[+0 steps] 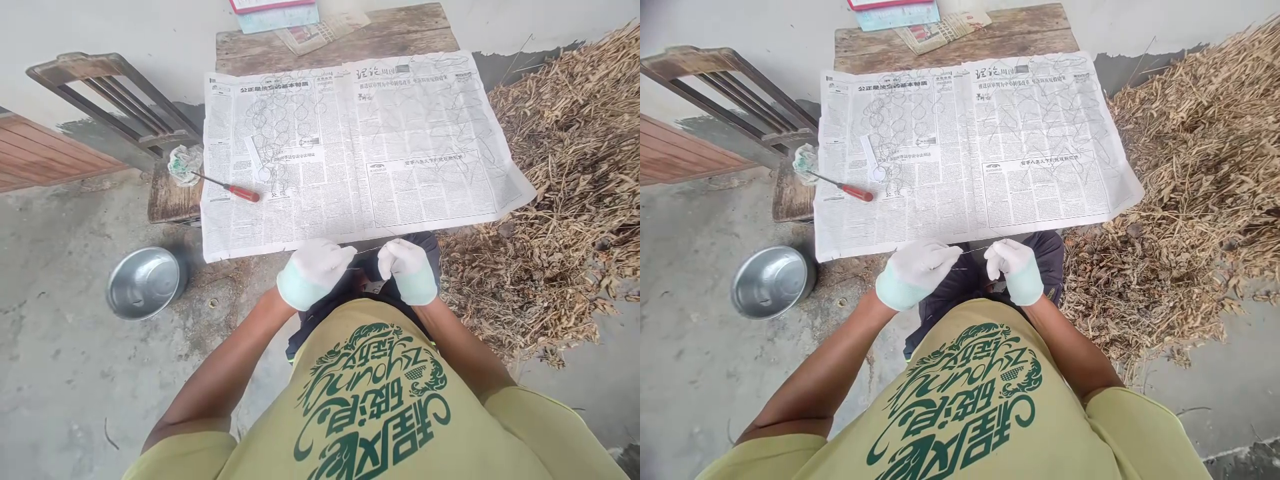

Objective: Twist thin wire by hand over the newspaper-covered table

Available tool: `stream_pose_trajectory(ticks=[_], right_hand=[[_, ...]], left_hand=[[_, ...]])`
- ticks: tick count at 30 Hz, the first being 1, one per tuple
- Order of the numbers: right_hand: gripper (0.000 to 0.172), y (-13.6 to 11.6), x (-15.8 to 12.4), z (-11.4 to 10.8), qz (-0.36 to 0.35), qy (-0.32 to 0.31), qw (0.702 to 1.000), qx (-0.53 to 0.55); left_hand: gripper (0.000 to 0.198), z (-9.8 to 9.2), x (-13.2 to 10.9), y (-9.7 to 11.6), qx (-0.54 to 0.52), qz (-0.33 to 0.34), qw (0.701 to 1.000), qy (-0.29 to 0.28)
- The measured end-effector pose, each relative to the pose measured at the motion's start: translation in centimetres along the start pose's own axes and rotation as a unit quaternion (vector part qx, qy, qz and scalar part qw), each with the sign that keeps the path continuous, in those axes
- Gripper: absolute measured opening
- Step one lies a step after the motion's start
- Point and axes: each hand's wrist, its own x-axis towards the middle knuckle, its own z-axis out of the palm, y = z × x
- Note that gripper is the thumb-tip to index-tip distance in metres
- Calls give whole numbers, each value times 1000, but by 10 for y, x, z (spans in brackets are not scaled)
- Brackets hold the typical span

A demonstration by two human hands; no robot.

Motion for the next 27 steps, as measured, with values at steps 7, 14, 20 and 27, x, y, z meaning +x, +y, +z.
stream_pose_trajectory(ticks=[7, 14, 20, 27], right_hand=[[22, -6, -1, 10, -5, 31, 996, -84], [20, -3, -1, 18, -21, 34, 994, -104], [20, 2, -1, 14, -22, 41, 995, -86], [23, 2, -4, 10, -52, 55, 994, -77]], left_hand=[[38, -12, 3, 7, -179, -140, 972, -66], [37, -11, 11, 16, -307, -215, 924, -81], [36, -12, 11, 14, -250, -176, 948, -84], [37, -12, 7, 13, -185, -148, 967, -93]])
